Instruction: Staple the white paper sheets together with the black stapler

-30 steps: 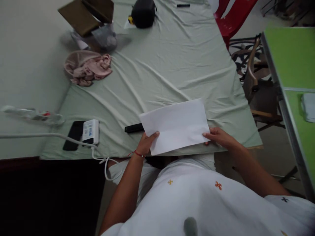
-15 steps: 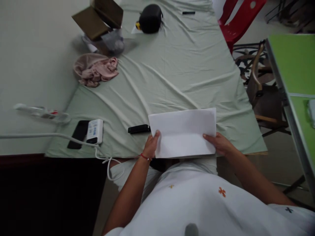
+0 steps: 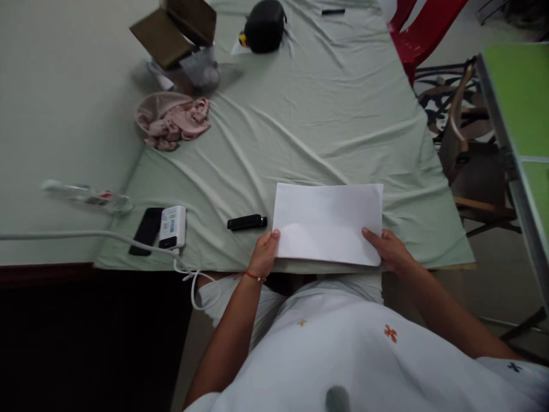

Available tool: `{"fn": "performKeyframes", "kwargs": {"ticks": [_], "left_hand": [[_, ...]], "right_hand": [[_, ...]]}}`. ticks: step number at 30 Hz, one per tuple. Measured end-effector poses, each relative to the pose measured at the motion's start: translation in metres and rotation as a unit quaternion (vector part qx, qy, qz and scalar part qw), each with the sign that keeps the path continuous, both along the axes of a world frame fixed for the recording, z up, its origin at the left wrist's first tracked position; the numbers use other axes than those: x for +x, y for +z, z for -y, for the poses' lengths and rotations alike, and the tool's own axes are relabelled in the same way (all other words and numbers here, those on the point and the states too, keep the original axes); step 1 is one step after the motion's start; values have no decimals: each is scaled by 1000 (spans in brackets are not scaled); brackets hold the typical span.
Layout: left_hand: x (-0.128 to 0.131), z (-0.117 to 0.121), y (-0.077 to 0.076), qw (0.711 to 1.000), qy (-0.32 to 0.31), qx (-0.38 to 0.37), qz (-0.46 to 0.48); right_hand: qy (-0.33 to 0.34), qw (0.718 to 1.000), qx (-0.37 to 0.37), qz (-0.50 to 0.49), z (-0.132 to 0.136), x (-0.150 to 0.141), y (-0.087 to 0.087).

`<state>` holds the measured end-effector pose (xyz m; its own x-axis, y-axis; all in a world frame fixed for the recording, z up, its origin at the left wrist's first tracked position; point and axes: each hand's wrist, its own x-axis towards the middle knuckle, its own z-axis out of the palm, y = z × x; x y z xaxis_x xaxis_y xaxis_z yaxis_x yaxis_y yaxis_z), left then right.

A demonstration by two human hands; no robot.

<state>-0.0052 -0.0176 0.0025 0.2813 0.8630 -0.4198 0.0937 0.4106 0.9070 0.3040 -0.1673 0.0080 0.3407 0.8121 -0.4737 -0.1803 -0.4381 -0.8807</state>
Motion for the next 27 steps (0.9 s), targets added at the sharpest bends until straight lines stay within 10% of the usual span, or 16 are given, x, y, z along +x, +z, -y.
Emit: {"fn": "performKeyframes", "kwargs": {"ticks": [27], "left_hand": [[-12,9,9,976,-41,185,-103]], "right_hand": [[-1,994,-53,-96,1,-6,-1]]}}
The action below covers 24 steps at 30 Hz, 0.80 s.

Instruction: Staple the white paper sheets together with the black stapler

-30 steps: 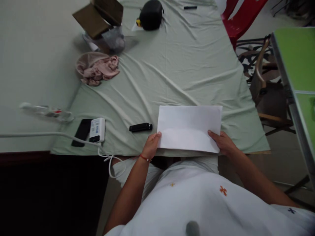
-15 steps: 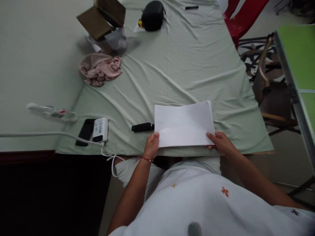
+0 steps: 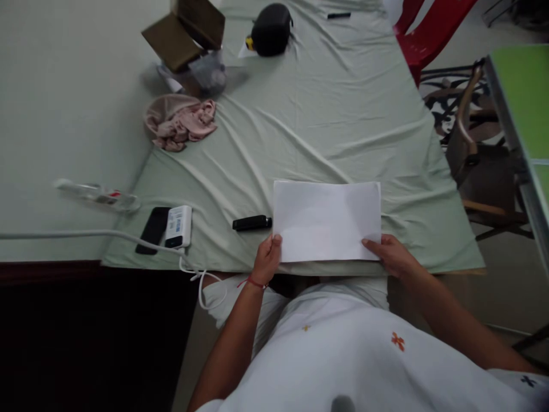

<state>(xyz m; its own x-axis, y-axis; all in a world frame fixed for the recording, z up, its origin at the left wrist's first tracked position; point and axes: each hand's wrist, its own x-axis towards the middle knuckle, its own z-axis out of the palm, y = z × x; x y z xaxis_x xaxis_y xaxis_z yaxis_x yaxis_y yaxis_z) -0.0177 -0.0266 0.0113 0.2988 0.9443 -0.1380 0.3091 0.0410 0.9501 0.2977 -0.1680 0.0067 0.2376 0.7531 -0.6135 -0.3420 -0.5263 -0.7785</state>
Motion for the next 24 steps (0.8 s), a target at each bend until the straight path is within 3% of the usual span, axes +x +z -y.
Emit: {"fn": "performKeyframes", "kwargs": {"ticks": [4,9,14,17,21,24], "left_hand": [[2,4,6,1000,18,1,10],[5,7,14,999,23,13,21],[4,7,14,999,33,-5,34],[4,7,15,1000,8,-14,17],[3,8,17,999,-49,-11,7],[0,9,13,999,-31,-30,31]], "right_hand": [[-22,999,2,36,3,3,5],[-70,997,8,-24,3,13,14],[-23,995,-14,-93,5,16,15],[1,991,-50,-125,7,11,16],[-40,983,-92,-154,7,5,19],[-56,982,-103,-148,8,1,18]]}}
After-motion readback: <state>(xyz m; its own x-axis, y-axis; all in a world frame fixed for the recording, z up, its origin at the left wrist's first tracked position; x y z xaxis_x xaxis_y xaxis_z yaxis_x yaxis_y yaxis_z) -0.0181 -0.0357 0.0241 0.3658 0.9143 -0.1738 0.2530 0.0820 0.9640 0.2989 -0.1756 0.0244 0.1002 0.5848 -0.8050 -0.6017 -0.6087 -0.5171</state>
